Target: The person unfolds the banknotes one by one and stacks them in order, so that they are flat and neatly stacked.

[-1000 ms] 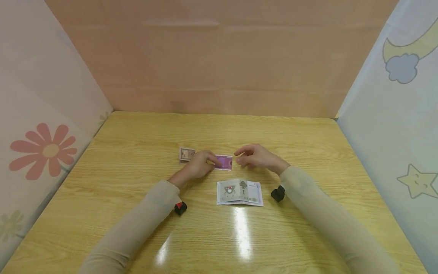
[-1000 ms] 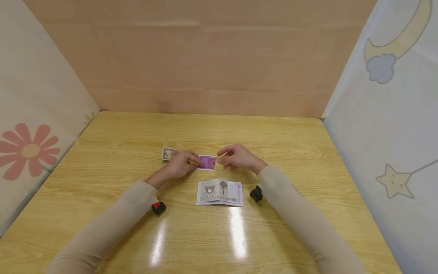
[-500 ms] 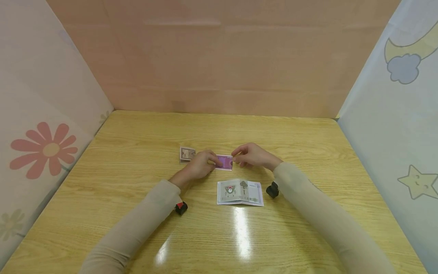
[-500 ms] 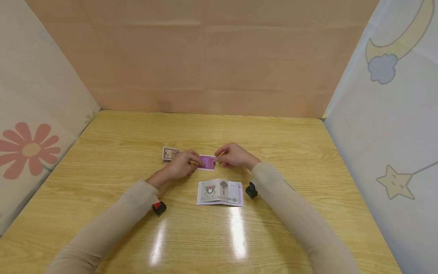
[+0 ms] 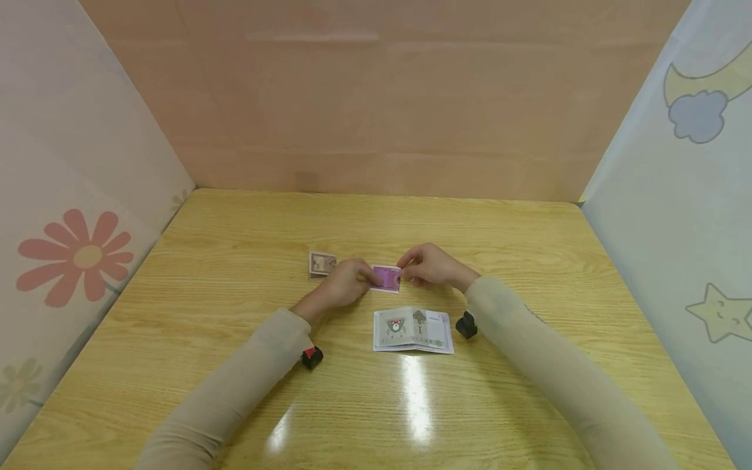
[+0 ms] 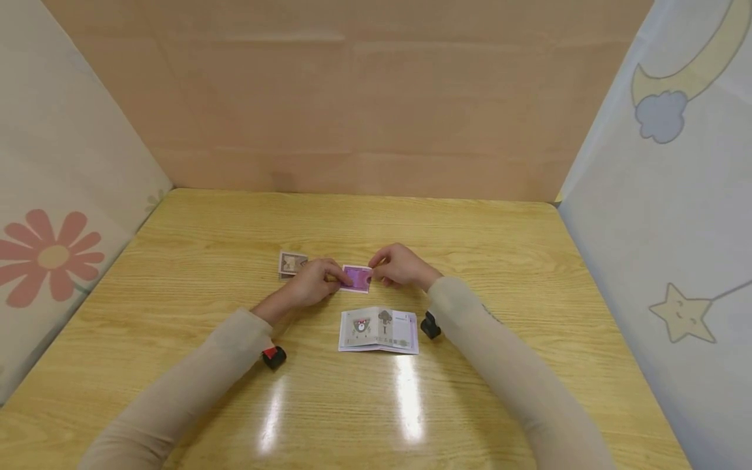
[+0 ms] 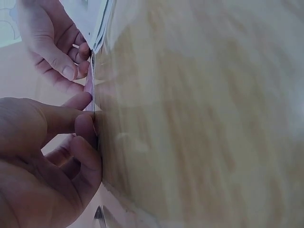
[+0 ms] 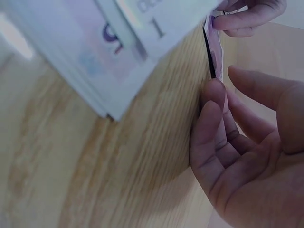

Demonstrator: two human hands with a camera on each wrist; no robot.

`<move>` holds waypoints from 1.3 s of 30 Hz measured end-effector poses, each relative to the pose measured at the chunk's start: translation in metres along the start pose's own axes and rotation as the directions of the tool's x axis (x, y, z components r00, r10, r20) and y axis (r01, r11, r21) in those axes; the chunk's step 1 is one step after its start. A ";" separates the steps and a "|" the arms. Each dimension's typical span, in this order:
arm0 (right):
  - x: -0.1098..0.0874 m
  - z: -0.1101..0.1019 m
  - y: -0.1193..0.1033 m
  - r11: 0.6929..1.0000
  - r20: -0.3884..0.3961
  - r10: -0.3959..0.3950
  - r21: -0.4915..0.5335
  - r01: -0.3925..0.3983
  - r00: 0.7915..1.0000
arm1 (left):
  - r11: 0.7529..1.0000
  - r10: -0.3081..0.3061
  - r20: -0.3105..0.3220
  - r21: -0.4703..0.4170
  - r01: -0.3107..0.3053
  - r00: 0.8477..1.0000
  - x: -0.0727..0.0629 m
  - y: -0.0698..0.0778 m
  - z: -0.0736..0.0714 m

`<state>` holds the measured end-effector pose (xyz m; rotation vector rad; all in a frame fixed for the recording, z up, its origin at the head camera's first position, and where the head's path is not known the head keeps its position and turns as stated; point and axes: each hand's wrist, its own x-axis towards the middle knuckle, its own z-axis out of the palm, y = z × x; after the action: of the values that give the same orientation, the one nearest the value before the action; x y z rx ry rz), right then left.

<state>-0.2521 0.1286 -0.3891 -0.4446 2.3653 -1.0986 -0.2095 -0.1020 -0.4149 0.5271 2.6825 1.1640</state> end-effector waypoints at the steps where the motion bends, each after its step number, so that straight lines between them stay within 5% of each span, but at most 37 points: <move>1: 0.000 0.000 0.000 1.000 -0.006 -0.006 0.002 0.006 1.000 | 1.000 -0.008 -0.001 -0.007 0.008 1.000 0.000 0.001 0.000; 13: 0.004 0.006 0.001 0.994 -0.070 -0.038 0.097 0.045 0.997 | 1.000 -0.020 -0.017 0.009 0.020 1.000 0.000 0.004 0.002; 24: 0.003 0.010 0.002 0.995 -0.128 -0.045 0.084 0.056 0.991 | 1.000 -0.019 -0.004 -0.008 0.019 1.000 0.000 0.005 0.001; 32: 0.000 0.014 -0.002 0.995 -0.155 -0.033 0.092 0.048 0.987 | 0.991 -0.016 0.069 -0.131 0.025 0.998 -0.003 0.000 -0.006; 39: -0.005 0.011 -0.003 0.987 -0.143 -0.058 0.141 0.079 0.988 | 0.974 -0.078 0.057 -0.209 0.089 0.995 -0.006 -0.004 -0.015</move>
<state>-0.2412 0.1223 -0.3909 -0.4122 2.3810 -1.3651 -0.2093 -0.1166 -0.4073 0.3987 2.4743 1.3723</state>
